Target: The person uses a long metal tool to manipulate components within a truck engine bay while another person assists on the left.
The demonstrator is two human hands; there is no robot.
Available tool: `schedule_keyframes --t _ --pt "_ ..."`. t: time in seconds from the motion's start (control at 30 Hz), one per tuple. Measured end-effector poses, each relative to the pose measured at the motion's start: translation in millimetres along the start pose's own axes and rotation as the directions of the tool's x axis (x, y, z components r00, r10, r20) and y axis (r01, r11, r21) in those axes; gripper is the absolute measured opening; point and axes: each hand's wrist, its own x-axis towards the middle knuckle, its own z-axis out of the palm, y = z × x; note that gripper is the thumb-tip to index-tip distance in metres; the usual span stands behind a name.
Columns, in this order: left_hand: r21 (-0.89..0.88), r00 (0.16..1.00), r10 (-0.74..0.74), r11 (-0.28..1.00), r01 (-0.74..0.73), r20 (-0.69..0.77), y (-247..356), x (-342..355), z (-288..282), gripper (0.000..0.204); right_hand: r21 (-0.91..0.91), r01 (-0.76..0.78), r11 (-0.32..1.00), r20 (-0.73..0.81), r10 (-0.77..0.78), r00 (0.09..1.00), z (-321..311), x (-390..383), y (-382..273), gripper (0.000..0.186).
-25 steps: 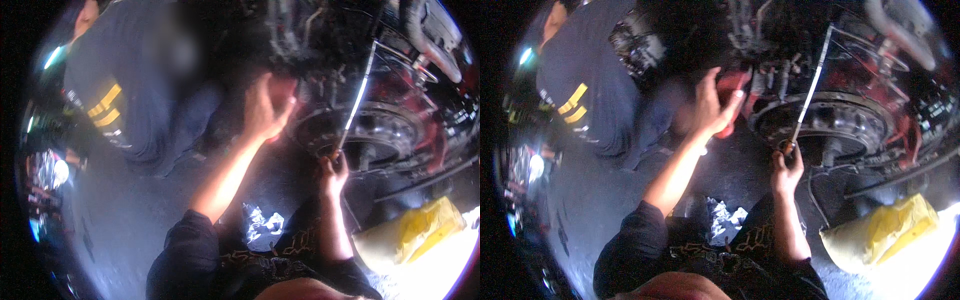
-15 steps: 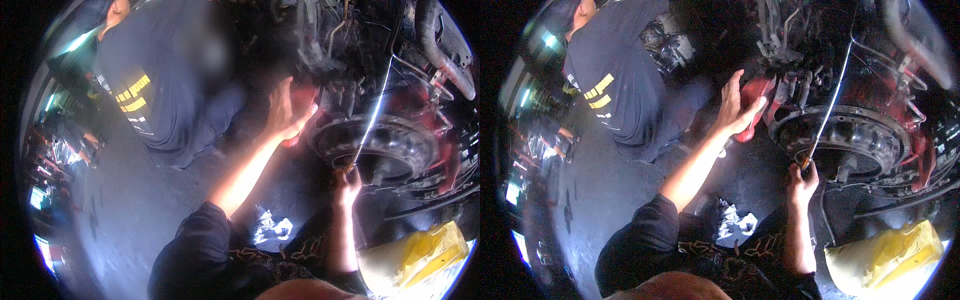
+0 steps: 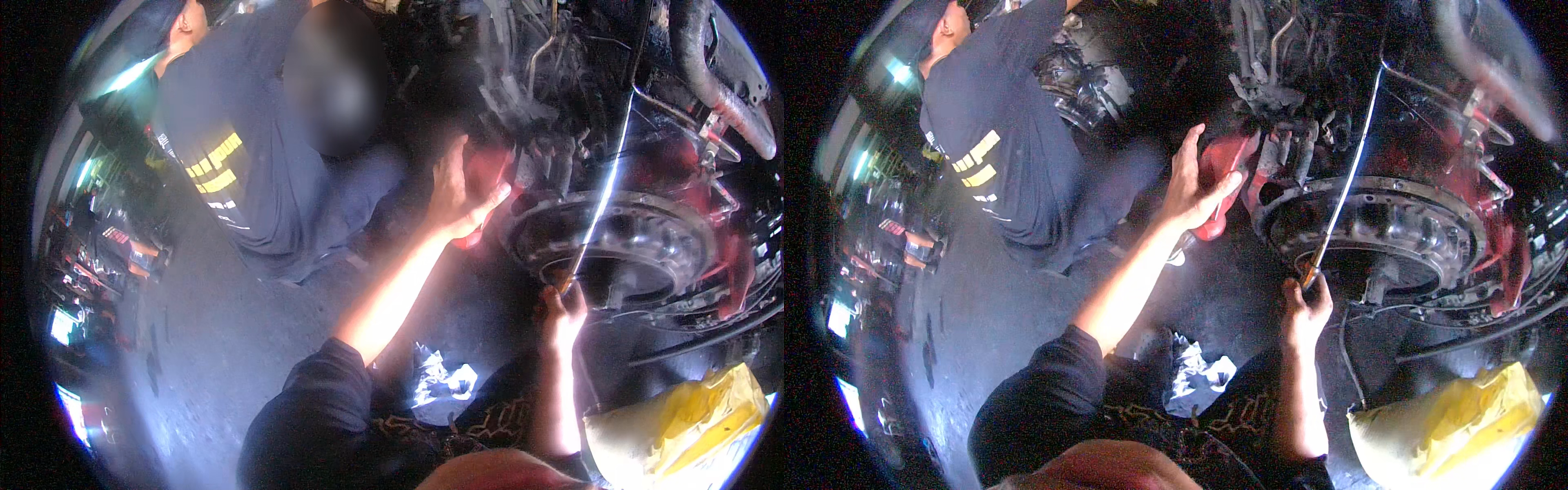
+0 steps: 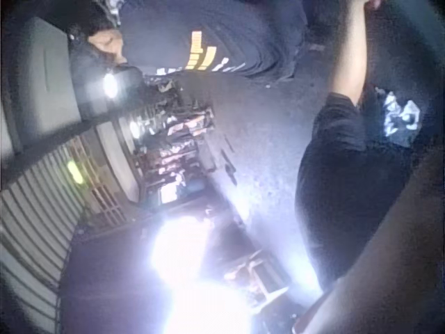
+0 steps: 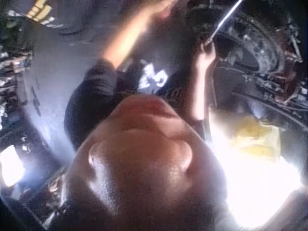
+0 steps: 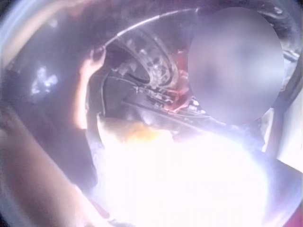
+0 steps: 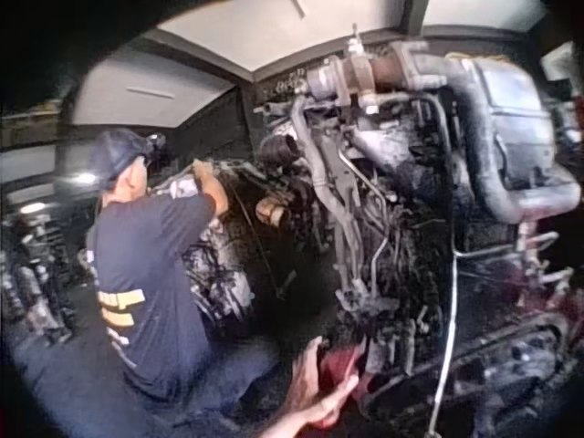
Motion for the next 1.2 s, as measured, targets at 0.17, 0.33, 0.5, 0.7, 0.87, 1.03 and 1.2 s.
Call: schedule_keyframes --t 0.17,0.33,0.5,0.7,0.87,1.03,1.2 --pt "-0.002 0.998 -0.007 1.000 0.007 0.068 10.2 0.6 -4.6 0.104 -0.075 0.148 0.986 -0.044 -0.152 0.987 -10.0 10.0 26.8 0.027" --pt "0.002 0.998 -0.036 0.999 0.036 0.059 2.5 1.2 -5.0 0.108 -0.122 0.085 0.989 -0.043 -0.091 0.995 -6.2 8.4 21.0 0.030" --pt "-0.045 0.998 -0.041 0.998 0.043 0.048 4.3 -1.1 -2.2 0.119 -0.013 -0.018 1.000 -0.013 0.018 1.000 2.0 2.3 6.1 0.024" --pt "0.088 0.996 0.089 0.992 -0.089 0.002 2.6 -1.0 2.3 0.130 -0.050 0.083 0.995 -0.024 -0.084 0.996 1.7 14.5 27.5 0.018" --pt "0.044 0.999 0.038 0.998 -0.038 -0.001 1.4 -2.3 0.2 0.132 -0.072 0.035 0.997 -0.007 -0.036 0.999 6.2 11.6 18.9 0.014" --pt "-0.002 1.000 0.022 1.000 -0.022 0.019 -3.7 0.8 2.2 0.130 -0.054 0.035 0.998 -0.017 -0.036 0.999 4.3 11.7 21.2 0.012" --pt "0.007 0.999 -0.026 1.000 0.026 0.043 -3.0 0.8 2.4 0.127 -0.082 0.028 0.996 -0.013 -0.029 0.999 5.4 7.8 12.8 0.014"
